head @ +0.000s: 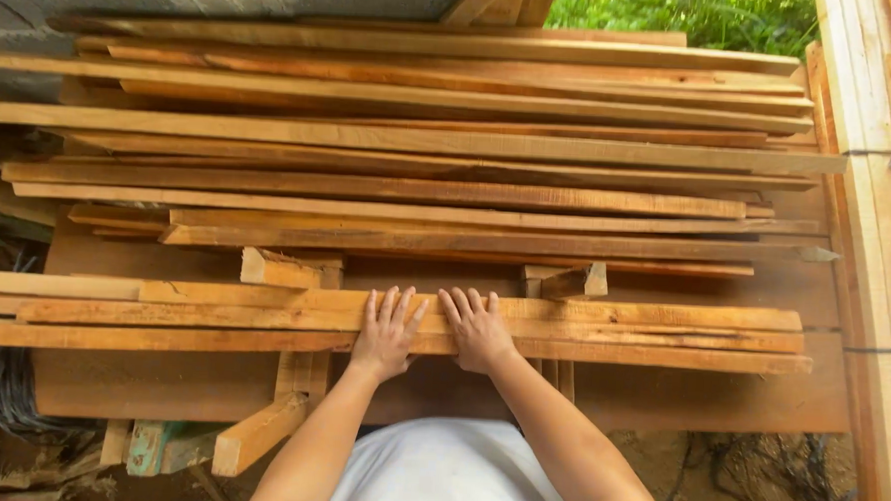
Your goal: Bundling wood stakes together using plastic ties.
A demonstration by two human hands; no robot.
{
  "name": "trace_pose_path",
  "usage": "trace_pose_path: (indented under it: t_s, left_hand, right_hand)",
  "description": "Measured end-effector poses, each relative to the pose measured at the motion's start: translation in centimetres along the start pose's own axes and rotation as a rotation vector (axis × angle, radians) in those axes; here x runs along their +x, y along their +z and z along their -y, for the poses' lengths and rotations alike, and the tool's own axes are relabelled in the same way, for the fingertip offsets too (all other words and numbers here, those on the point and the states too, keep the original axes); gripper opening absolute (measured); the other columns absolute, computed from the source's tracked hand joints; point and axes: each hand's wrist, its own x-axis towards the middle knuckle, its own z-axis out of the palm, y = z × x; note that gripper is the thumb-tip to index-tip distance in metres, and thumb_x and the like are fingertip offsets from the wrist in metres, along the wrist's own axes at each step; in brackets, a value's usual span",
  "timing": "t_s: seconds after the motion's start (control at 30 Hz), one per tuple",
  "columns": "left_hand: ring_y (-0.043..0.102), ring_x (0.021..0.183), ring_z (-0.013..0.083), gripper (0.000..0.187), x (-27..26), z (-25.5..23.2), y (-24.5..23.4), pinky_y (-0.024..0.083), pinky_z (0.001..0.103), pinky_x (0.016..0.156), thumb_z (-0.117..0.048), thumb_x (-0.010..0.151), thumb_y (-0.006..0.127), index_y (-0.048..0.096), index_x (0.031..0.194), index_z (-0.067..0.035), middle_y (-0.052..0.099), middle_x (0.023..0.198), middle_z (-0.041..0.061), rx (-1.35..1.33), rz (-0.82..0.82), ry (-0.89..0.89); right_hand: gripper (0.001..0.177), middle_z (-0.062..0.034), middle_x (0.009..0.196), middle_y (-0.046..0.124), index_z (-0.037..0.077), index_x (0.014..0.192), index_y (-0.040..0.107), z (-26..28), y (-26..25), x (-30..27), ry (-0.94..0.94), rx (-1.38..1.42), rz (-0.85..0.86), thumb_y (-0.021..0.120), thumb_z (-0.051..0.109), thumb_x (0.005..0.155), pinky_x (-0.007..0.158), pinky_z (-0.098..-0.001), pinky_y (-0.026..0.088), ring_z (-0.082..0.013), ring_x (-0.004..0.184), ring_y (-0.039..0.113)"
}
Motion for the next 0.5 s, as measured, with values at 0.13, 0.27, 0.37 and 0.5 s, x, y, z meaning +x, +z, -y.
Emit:
trace_pose_path:
  t_s: [0.13, 0.27, 0.37, 0.5]
  left_hand:
    - [0.028, 0.149, 0.0421, 0.126, 0.4, -0.4, -1.3, 0.019, 0.070, 0.120, -0.049, 0.053, 0.092, 0.031, 0.158, -0.020, 0.029, 0.163, 0.016, -0.002, -0.006, -0.024]
    - [0.033, 0.146, 0.0364, 0.083, -2.1, -3.5, -2.6, 0.025, 0.059, 0.120, -0.051, 0.073, 0.080, 0.047, 0.143, -0.022, 0.037, 0.152, 0.010, -0.213, -0.122, -0.135]
    - [0.055, 0.115, 0.0234, 0.034, -3.9, -6.7, -4.1, 0.044, 0.040, 0.099, -0.052, 0.092, 0.067, 0.062, 0.106, -0.022, 0.056, 0.112, 0.000, -0.642, -0.182, -0.147]
    - [0.065, 0.124, 0.0412, 0.091, -1.7, -9.6, 0.4, 0.060, 0.050, 0.098, -0.064, 0.097, 0.067, 0.033, 0.152, 0.001, 0.056, 0.142, 0.033, -2.003, 0.552, -1.031]
  right_hand:
    - [0.124, -0.0111, 0.154, 0.035, 0.010, 0.163, 0.017, -0.9, -0.7, 0.3, -0.001, -0.004, -0.028, 0.082, 0.054, 0.068, 0.112, -0.0562, 0.029, -0.0297, 0.139, 0.033]
    - [0.136, -0.0061, 0.143, 0.050, 0.015, 0.155, 0.031, -2.2, 0.8, 1.5, -0.067, 0.166, -0.110, 0.073, 0.086, 0.047, 0.112, -0.0453, 0.037, -0.0243, 0.134, 0.048]
    - [0.122, -0.0111, 0.135, 0.059, 0.010, 0.144, 0.045, -3.9, 0.2, 1.7, -0.075, 0.328, -0.085, 0.070, 0.088, 0.054, 0.112, -0.0454, 0.042, -0.0287, 0.129, 0.057]
    - [0.115, -0.0138, 0.124, 0.072, 0.008, 0.127, 0.070, -5.4, -5.4, 0.5, 0.199, 0.436, 0.295, 0.058, 0.100, 0.059, 0.102, -0.0426, 0.054, -0.0297, 0.123, 0.067]
